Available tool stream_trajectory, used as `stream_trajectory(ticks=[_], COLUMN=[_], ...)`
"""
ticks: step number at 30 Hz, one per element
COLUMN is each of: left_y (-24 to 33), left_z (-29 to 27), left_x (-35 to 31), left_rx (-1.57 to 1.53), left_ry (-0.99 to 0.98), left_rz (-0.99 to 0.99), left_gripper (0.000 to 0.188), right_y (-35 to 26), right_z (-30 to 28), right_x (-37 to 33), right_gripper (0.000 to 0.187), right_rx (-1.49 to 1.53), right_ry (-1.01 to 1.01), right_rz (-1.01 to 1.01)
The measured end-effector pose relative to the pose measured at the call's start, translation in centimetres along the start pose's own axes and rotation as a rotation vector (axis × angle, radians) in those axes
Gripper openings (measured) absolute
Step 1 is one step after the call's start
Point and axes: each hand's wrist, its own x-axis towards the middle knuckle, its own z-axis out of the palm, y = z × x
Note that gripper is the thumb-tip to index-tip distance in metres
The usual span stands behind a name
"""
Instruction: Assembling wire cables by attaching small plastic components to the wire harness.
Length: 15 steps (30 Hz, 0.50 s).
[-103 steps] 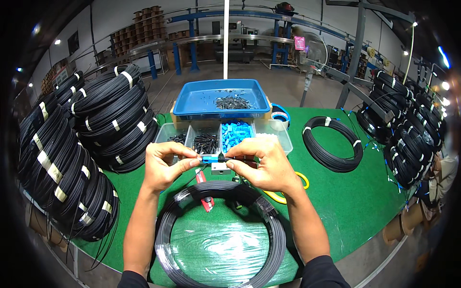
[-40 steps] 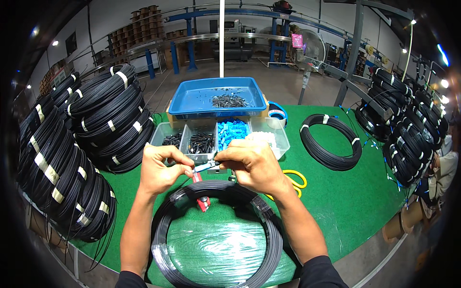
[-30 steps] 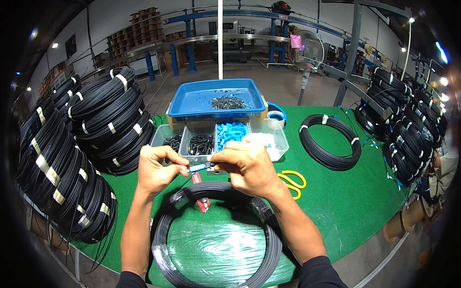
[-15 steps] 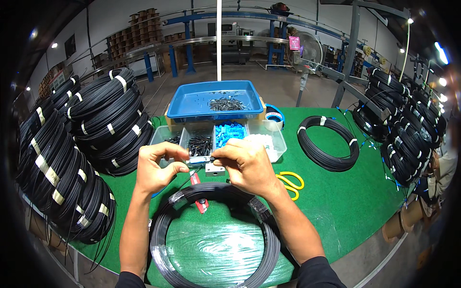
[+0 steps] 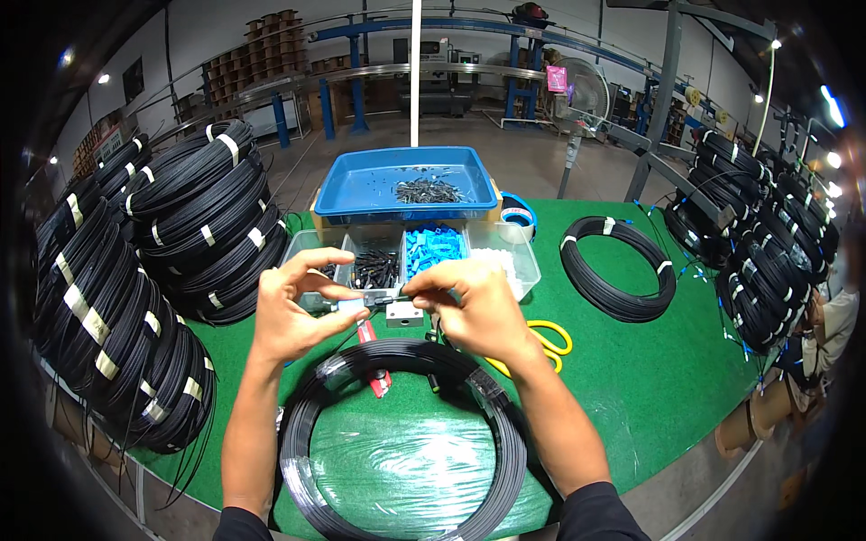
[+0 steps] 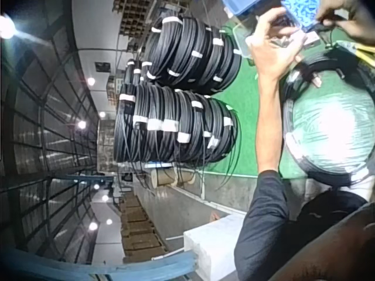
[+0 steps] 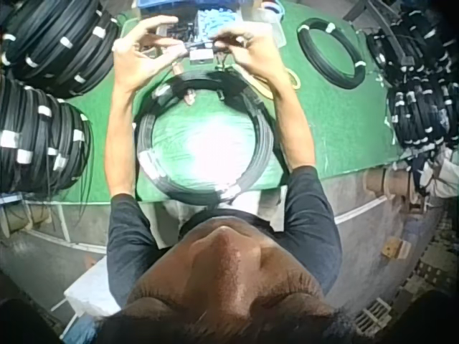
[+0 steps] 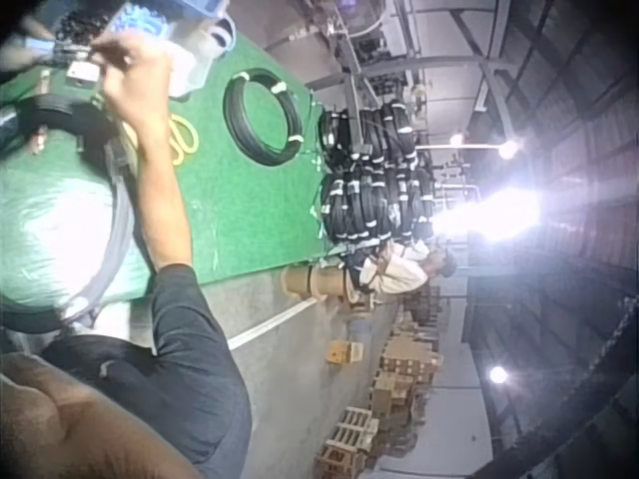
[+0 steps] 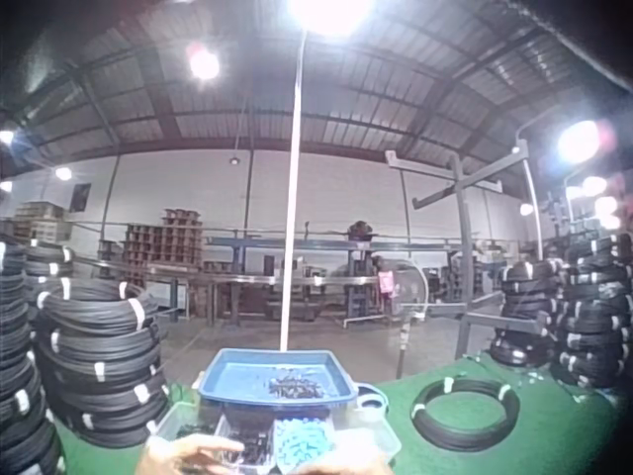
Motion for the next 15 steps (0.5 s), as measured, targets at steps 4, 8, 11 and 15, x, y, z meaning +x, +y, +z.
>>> stream_trajectory(ticks=[4,8,11,15], left_y=[0.12,0.02,-0.37,-0.48], left_z=[0.05,0.20,-0.09,0.00], left_x=[-0.09,-0.10,-0.11,-0.14], left_rx=[-0.043,-0.037,-0.063,-0.053], left_ry=[0.009,-0.028,-0.021,-0.016], left_rz=[-0.075,-0.070,-0.106,-0.073], left_gripper=[0.055,0.066,0.065,0.065], right_y=[-0.13,0.16,0.04,0.18], right_z=[-0.28,0.10,-0.35,-0.38], right_x=[0.32,-0.01,0.28,0.23], right_gripper=[0.017,0.017,0.017,0.017], right_rx=[0.011,-0.016,0.024,-0.024], right_ry=[0.002,-0.023,-0.015,-0.015], right_rz=[0.110,0.045,0.103,0.109])
